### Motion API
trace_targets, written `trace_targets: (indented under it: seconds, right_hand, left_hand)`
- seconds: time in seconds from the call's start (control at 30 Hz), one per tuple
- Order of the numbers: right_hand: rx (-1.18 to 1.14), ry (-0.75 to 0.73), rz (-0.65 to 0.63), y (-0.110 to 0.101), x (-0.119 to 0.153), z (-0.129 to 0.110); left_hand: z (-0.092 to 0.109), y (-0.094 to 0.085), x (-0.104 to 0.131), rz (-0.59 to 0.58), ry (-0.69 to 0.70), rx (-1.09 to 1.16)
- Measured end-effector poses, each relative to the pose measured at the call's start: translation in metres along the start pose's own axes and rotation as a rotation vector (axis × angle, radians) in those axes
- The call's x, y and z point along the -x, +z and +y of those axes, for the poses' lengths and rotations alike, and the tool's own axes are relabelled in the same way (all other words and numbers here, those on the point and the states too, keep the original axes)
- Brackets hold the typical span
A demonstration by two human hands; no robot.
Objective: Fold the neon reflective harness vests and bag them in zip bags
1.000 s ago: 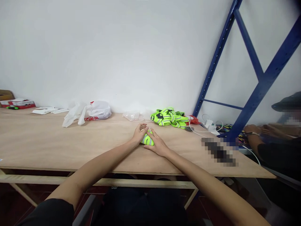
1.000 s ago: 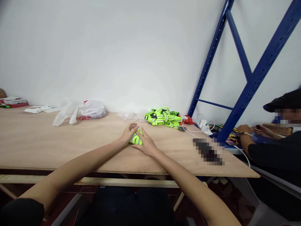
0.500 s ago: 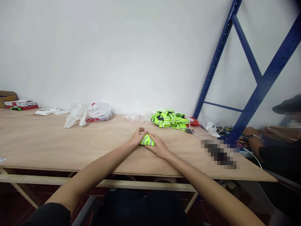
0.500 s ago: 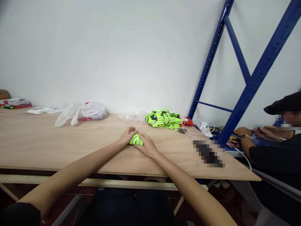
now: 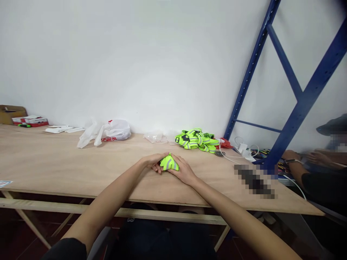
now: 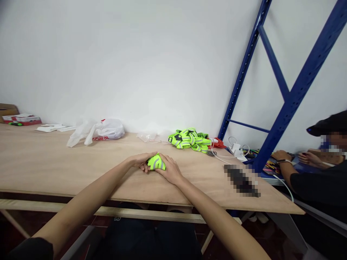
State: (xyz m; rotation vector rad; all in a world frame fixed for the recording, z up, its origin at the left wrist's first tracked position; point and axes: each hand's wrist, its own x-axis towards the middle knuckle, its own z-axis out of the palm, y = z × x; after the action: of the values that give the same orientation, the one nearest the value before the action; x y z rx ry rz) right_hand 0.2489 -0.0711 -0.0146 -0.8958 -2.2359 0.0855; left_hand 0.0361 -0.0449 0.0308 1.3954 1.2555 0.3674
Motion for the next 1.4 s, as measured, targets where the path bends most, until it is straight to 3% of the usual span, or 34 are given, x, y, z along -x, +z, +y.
trace_targets:
  seconds: [0.1, 0.2, 0.43, 0.67, 0.9, 1.0, 1.1, 1.2, 1.27, 1.4]
  right_hand:
    - [0.0, -0.008, 0.009, -0.001, 0.0, -0.002]
    - [-0.016, -0.022, 0.025, 0.0, 0.0, -0.001]
    - [-0.05, -0.012, -0.013, 0.002, -0.001, 0.003]
    - [-0.11, 0.001, -0.024, -0.003, 0.0, 0.0]
    - [-0.119, 0.009, -0.039, -0.005, -0.003, -0.001]
    - [-0.089, 0.023, -0.025, -0.005, -0.003, -0.002]
    - [-0.069, 0.035, -0.013, -0.004, -0.003, -0.003]
    - [-0.071, 0.045, -0.027, -0.004, -0.003, -0.003]
    - [-0.074, 0.047, -0.033, -0.005, -0.003, -0.004]
    - [-0.071, 0.05, -0.03, -0.006, -0.003, -0.005]
  left_hand:
    - [0.001, -0.008, 0.002, -0.135, -0.102, 0.029]
    - [-0.001, -0.009, 0.004, -0.208, -0.017, 0.17]
    - [-0.012, -0.001, -0.008, -0.047, 0.334, 0.412]
    - [-0.015, 0.004, -0.017, -0.013, 0.467, 0.469]
    - [-0.017, 0.005, -0.023, 0.068, 0.681, 0.336]
    - [-0.022, 0.0, -0.032, 0.163, 0.717, 0.248]
    - [-0.029, -0.014, -0.042, 0.432, 0.647, -0.058]
    - [-0.036, -0.04, -0.045, 0.724, 0.443, -0.498]
    - [-0.039, -0.06, -0.045, 0.794, 0.332, -0.624]
    - [-0.037, -0.093, -0.055, 0.821, 0.17, -0.751]
